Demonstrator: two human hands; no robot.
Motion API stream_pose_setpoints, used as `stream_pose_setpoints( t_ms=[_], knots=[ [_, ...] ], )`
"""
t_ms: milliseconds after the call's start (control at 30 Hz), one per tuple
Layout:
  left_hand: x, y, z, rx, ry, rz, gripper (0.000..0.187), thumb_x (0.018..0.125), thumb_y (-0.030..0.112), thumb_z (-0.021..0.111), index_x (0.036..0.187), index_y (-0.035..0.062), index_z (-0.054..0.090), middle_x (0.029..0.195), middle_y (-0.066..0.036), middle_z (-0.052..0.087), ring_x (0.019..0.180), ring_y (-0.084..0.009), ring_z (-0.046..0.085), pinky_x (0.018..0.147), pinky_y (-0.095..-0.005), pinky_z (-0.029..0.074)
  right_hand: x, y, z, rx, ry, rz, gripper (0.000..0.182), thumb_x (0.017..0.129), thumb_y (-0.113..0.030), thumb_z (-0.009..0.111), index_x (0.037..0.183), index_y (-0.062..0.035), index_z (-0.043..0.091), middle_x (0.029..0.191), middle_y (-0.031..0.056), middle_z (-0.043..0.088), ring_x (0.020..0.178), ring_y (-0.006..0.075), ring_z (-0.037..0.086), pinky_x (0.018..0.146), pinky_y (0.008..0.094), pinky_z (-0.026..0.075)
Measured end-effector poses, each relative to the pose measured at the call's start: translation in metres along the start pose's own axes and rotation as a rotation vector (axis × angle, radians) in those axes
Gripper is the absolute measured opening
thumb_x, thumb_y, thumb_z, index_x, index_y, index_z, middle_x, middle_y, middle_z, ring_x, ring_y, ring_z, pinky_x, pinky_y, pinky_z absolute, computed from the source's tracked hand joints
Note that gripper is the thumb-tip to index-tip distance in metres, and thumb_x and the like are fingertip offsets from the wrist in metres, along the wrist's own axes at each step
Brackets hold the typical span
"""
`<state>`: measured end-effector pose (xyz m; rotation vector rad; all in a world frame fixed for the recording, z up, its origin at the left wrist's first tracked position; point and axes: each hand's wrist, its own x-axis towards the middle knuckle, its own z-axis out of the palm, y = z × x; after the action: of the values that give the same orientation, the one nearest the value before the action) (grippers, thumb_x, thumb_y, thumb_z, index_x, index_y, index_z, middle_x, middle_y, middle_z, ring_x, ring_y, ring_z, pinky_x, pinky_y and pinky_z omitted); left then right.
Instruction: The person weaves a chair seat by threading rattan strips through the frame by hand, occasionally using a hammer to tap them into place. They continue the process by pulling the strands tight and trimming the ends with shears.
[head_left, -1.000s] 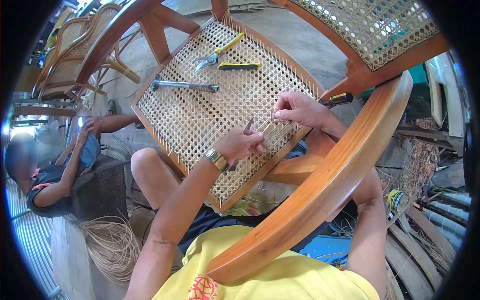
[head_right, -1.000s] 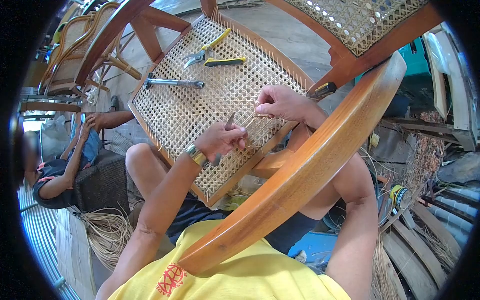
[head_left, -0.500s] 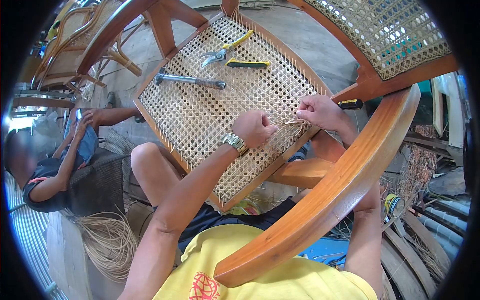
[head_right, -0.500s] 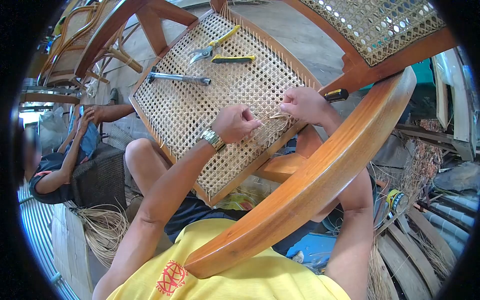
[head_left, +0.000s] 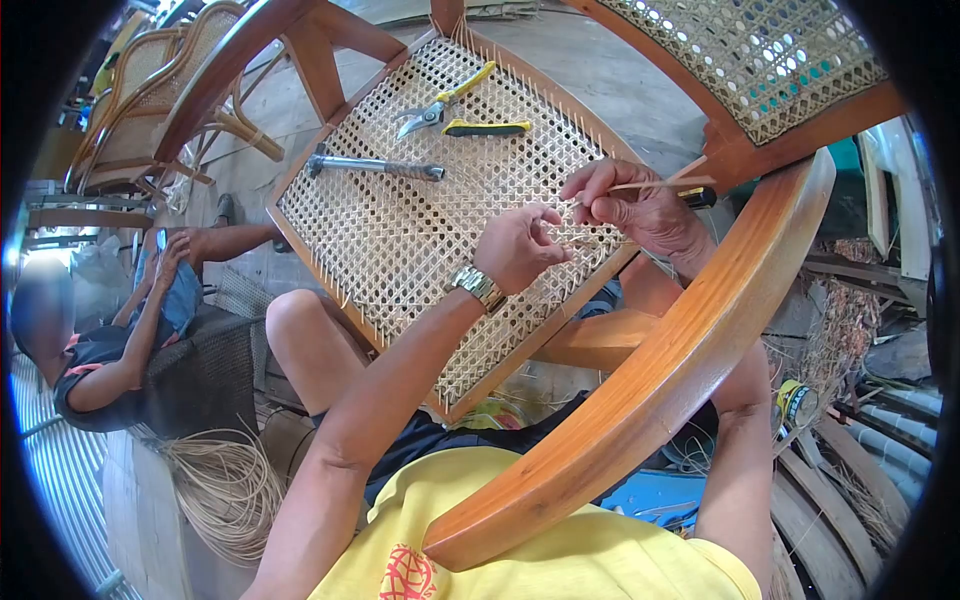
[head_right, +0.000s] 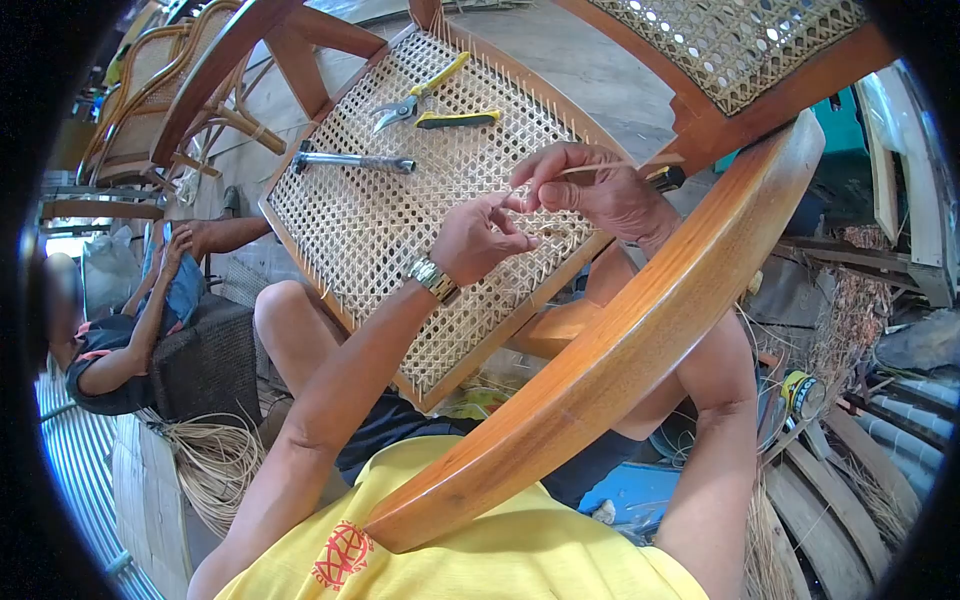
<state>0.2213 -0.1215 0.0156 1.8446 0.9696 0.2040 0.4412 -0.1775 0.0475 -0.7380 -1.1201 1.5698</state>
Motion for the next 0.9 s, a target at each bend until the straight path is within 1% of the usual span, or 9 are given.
stream_pose_setpoints(
  t_ms=[67, 133, 200, 267, 300, 367, 400, 600, 900],
  knots=[
    [0.002, -0.01, 0.006, -0.036, 0.009, 0.073, 0.048, 0.073, 0.026, 0.091, 0.109, 0.0039, 0.069, 0.073, 0.002, 0.063, 0.067, -0.0083, 0.06, 0.063, -0.0269, 0.053, -0.002, -0.003, 0.004, 0.05, -0.037, 0.035, 0.023, 0.095, -0.012, 0.069, 0.116, -0.0026, 0.068, 0.127, 0.0123, 0.064, 0.099, 0.0137, 0.066, 0.092, 0.028, 0.053],
    [0.005, -0.018, 0.01, -0.063, 0.021, 0.345, 0.038, 0.082, 0.025, 0.085, 0.109, 0.0041, 0.07, 0.071, 0.002, 0.063, 0.064, -0.0084, 0.059, 0.063, -0.0258, 0.053, 0.002, -0.012, 0.021, 0.031, 0.036, 0.038, 0.024, 0.095, -0.011, 0.069, 0.117, -0.0022, 0.067, 0.123, 0.0114, 0.065, 0.095, 0.0129, 0.066, 0.087, 0.0277, 0.054],
    [-0.001, -0.01, 0.005, -0.039, 0.009, 0.233, 0.032, 0.086, 0.024, 0.081, 0.109, 0.0038, 0.071, 0.073, 0.003, 0.065, 0.063, -0.0075, 0.058, 0.062, -0.025, 0.052, 0.004, -0.009, 0.021, 0.013, 0.11, 0.042, 0.025, 0.095, -0.011, 0.07, 0.118, -0.0019, 0.067, 0.12, 0.0105, 0.066, 0.091, 0.0121, 0.066, 0.082, 0.0274, 0.054],
    [-0.007, -0.005, -0.004, -0.015, -0.006, 0.128, 0.027, 0.09, 0.023, 0.077, 0.108, 0.0036, 0.071, 0.074, 0.003, 0.067, 0.062, -0.0066, 0.056, 0.061, -0.0241, 0.051, 0.0, 0.011, -0.001, -0.738, 0.23, 0.215, 0.025, 0.091, -0.014, 0.071, 0.114, -0.003, 0.066, 0.103, 0.0101, 0.069, 0.082, 0.0159, 0.066, 0.075, 0.032, 0.054],
    [-0.009, -0.009, -0.01, -0.053, -0.012, 0.055, 0.023, 0.091, 0.023, 0.074, 0.104, 0.0048, 0.073, 0.076, -0.001, 0.07, 0.062, -0.0089, 0.059, 0.06, -0.0268, 0.051, -0.003, 0.019, -0.009, -0.739, 0.235, 0.214, 0.025, 0.091, -0.014, 0.071, 0.114, -0.003, 0.066, 0.103, 0.0101, 0.069, 0.082, 0.0159, 0.066, 0.075, 0.032, 0.054],
    [-0.016, -0.015, -0.016, -0.089, -0.024, -0.017, 0.021, 0.091, 0.024, 0.072, 0.101, 0.006, 0.075, 0.077, -0.006, 0.072, 0.061, -0.0112, 0.061, 0.06, -0.0295, 0.051, -0.01, 0.031, -0.018, -1.185, 0.089, 0.181, 0.022, 0.088, -0.016, 0.071, 0.105, -0.0039, 0.065, 0.087, 0.0114, 0.066, 0.075, 0.0233, 0.065, 0.071, 0.038, 0.052],
    [-0.02, -0.019, -0.018, -0.144, 0.036, -0.072, 0.022, 0.092, 0.025, 0.072, 0.101, 0.0056, 0.075, 0.077, -0.005, 0.073, 0.06, -0.01, 0.06, 0.059, -0.029, 0.049, -0.009, 0.021, -0.006, -1.199, 0.112, 0.267, 0.018, 0.085, -0.016, 0.071, 0.095, -0.0037, 0.063, 0.083, 0.0133, 0.065, 0.074, 0.03, 0.064, 0.073, 0.0417, 0.052],
    [-0.028, -0.026, -0.017, -0.332, 0.143, -0.137, 0.019, 0.096, 0.022, 0.068, 0.1, 0.0047, 0.072, 0.079, -0.001, 0.074, 0.06, -0.005, 0.059, 0.055, -0.0241, 0.047, -0.003, 0.023, -0.01, -1.313, -0.021, 0.257, 0.011, 0.085, -0.014, 0.066, 0.089, -0.0038, 0.063, 0.088, 0.0134, 0.065, 0.089, 0.0335, 0.065, 0.079, 0.0427, 0.052],
    [-0.028, -0.04, -0.011, -0.288, 0.205, -0.178, 0.017, 0.094, 0.021, 0.073, 0.096, 0.0045, 0.071, 0.078, 0.0, 0.072, 0.06, -0.0044, 0.058, 0.054, -0.0232, 0.046, -0.004, 0.015, -0.001, -1.456, -0.057, 0.239, 0.013, 0.091, -0.012, 0.057, 0.101, -0.0031, 0.059, 0.096, 0.016, 0.063, 0.095, 0.0341, 0.064, 0.082, 0.0436, 0.052]
  ],
)
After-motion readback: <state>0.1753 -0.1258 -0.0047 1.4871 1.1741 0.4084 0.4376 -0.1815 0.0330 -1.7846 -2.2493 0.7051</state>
